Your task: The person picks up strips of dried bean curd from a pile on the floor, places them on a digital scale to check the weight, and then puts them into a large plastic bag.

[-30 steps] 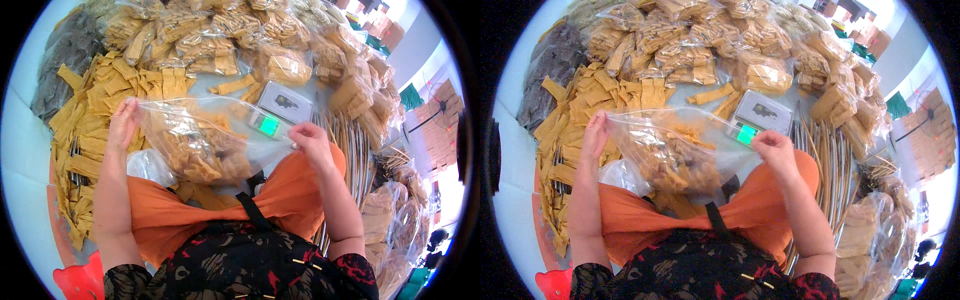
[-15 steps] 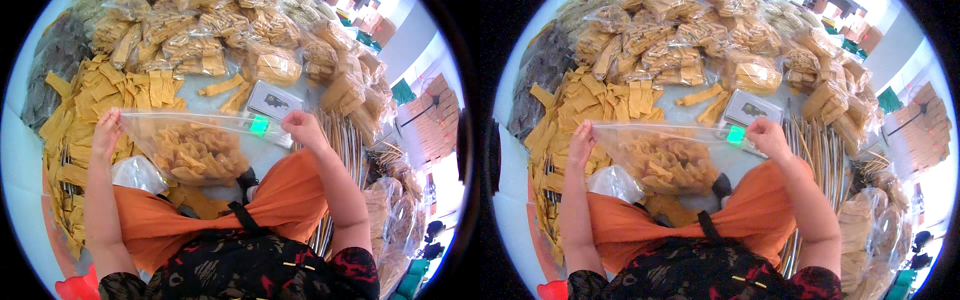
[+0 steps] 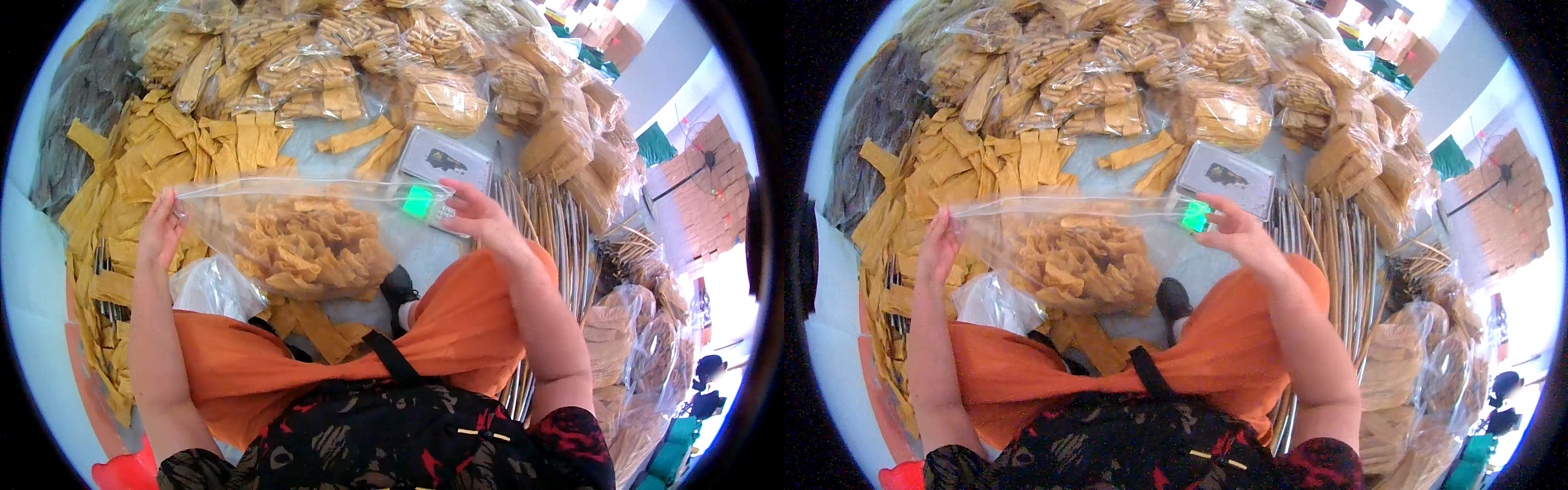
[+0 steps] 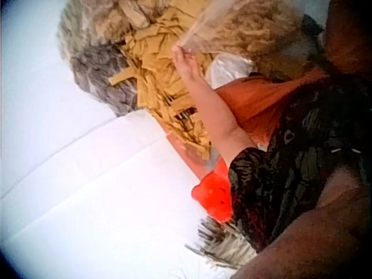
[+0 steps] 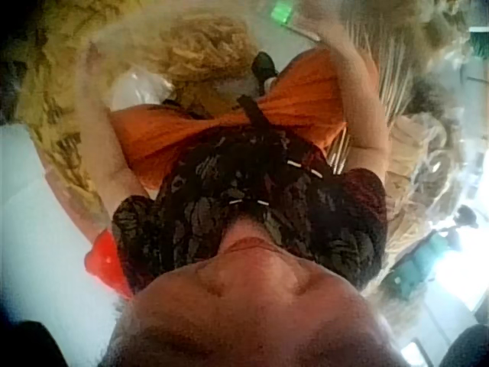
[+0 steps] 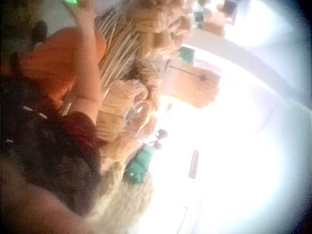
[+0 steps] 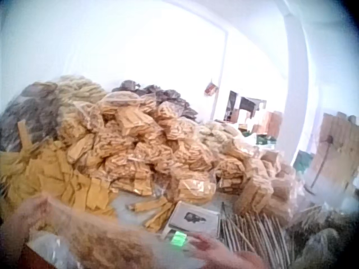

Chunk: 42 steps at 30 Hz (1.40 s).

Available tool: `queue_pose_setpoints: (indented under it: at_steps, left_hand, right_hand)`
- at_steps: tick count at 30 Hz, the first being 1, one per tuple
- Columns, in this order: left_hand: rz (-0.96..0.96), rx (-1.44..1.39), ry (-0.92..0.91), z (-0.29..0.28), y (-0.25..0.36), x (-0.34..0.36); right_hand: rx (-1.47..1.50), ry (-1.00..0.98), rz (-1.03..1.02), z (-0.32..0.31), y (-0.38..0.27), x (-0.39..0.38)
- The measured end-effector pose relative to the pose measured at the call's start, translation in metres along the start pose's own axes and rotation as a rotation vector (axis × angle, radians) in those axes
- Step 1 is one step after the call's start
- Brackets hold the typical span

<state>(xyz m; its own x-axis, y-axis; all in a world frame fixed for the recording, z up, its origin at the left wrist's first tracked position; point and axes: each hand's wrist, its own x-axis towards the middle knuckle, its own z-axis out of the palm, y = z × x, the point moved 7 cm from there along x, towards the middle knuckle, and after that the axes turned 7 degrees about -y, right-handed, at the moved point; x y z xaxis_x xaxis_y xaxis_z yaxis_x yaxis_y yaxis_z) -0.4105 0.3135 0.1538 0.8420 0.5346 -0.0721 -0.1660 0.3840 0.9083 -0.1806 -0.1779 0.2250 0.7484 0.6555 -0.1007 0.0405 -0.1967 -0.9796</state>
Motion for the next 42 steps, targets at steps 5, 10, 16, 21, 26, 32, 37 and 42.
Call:
queue_pose_setpoints:
  at_steps: [5, 10, 16, 21, 26, 32, 37, 42]
  left_hand:
    - [0.031, -0.003, 0.058, 0.005, -0.001, -0.004]
    - [0.148, -0.002, 0.086, -0.003, 0.0, -0.001]
    - [-0.059, 0.281, 0.105, -0.023, -0.01, -0.006]
    - [-0.088, 0.161, 0.032, -0.01, -0.014, -0.011]
    - [-0.103, 0.16, 0.067, -0.008, -0.011, -0.011]
    - [-0.133, 0.121, 0.035, -0.014, -0.012, -0.007]
    - [-0.103, 0.087, 0.048, -0.014, -0.012, -0.008]
    - [-0.114, 0.135, 0.102, -0.018, -0.012, -0.009]
  right_hand:
    - [0.185, -0.008, -0.132, 0.019, 0.026, 0.015]
    - [0.251, 0.025, -0.125, 0.02, 0.033, 0.002]
    - [0.29, 0.067, -0.166, 0.02, 0.034, -0.003]
    - [0.294, 0.08, -0.179, 0.021, 0.034, -0.003]
    - [0.372, 0.089, -0.271, 0.022, 0.027, -0.009]
    - [0.519, 0.426, -0.265, -0.019, 0.032, -0.015]
    - [0.521, 0.192, -0.217, 0.0, 0.026, -0.012]
    - [0.407, -0.122, -0.14, 0.027, 0.024, -0.013]
